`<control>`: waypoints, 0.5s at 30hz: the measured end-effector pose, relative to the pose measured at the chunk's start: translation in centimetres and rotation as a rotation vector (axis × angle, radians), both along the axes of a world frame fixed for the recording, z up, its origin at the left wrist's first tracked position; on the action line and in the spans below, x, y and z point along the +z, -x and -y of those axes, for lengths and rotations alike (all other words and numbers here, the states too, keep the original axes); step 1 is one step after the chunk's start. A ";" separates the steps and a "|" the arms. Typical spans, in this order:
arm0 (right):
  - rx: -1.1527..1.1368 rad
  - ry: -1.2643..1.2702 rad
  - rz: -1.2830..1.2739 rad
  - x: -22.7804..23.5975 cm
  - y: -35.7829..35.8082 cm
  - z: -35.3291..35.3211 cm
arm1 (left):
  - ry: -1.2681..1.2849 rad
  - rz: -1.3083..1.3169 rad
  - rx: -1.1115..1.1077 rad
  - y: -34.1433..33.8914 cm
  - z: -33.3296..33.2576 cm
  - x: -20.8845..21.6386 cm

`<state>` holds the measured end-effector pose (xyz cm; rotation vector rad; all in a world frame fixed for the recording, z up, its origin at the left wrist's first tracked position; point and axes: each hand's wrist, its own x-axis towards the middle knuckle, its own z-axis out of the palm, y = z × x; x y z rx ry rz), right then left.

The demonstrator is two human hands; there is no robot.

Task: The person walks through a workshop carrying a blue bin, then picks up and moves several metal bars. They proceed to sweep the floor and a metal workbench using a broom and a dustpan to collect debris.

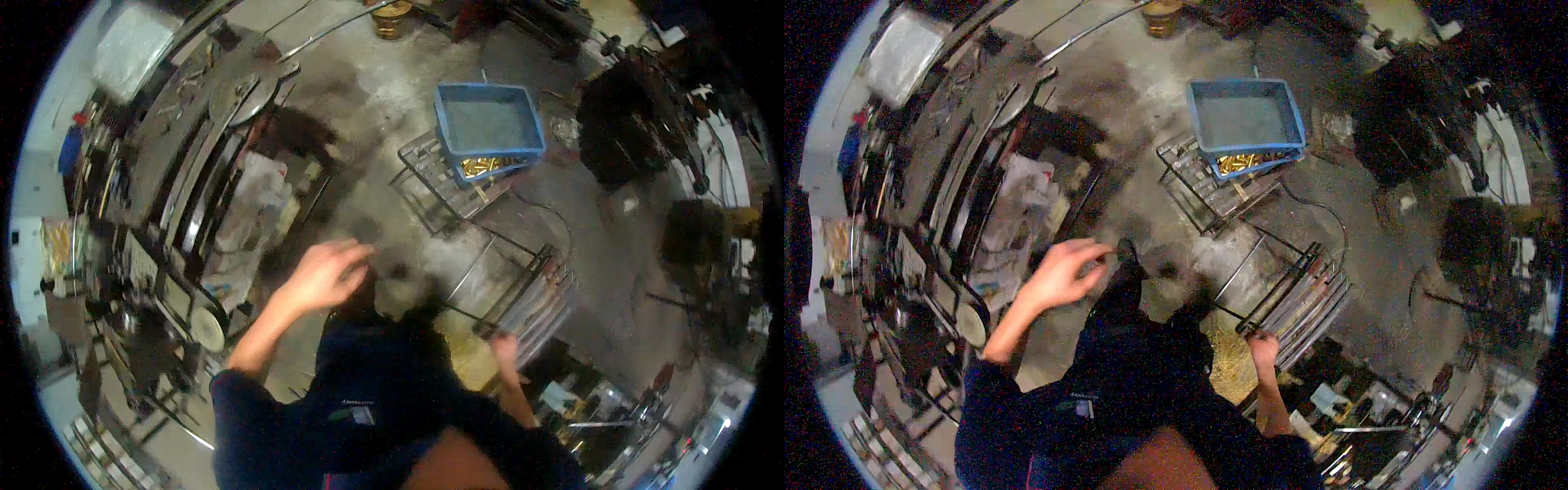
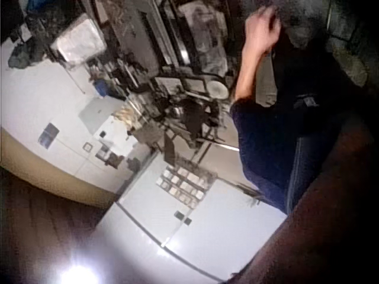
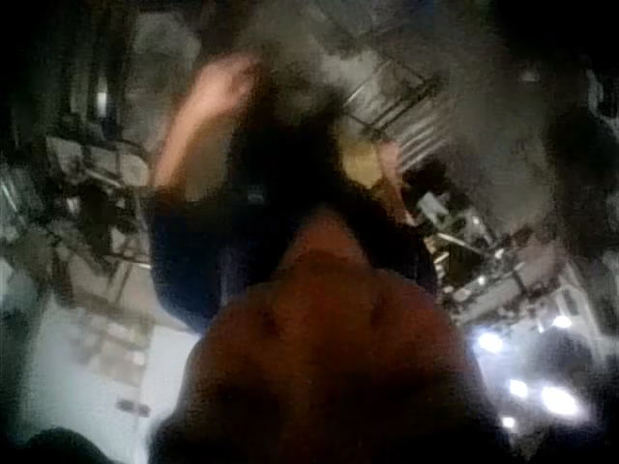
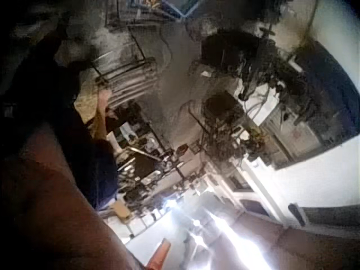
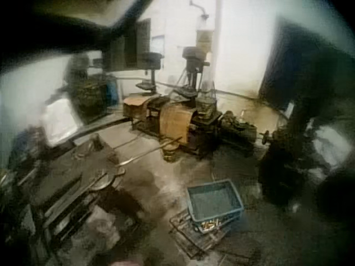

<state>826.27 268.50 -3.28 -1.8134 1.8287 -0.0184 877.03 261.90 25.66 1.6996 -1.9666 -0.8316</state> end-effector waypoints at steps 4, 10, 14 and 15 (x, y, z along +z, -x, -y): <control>0.149 -0.002 0.213 6.5 -16.0 4.7 | 0.691 -0.131 -0.068 -7.5 -0.4 16.5; 0.304 0.026 0.529 8.6 -32.1 12.8 | 1.410 -0.684 -0.758 -16.9 -2.9 21.6; 0.372 -0.026 0.481 14.4 -37.5 16.9 | 1.351 -0.577 -1.147 -20.7 0.3 23.7; 0.382 -0.057 0.442 15.3 -38.5 17.5 | 1.092 -0.490 -1.115 -22.9 -1.3 24.4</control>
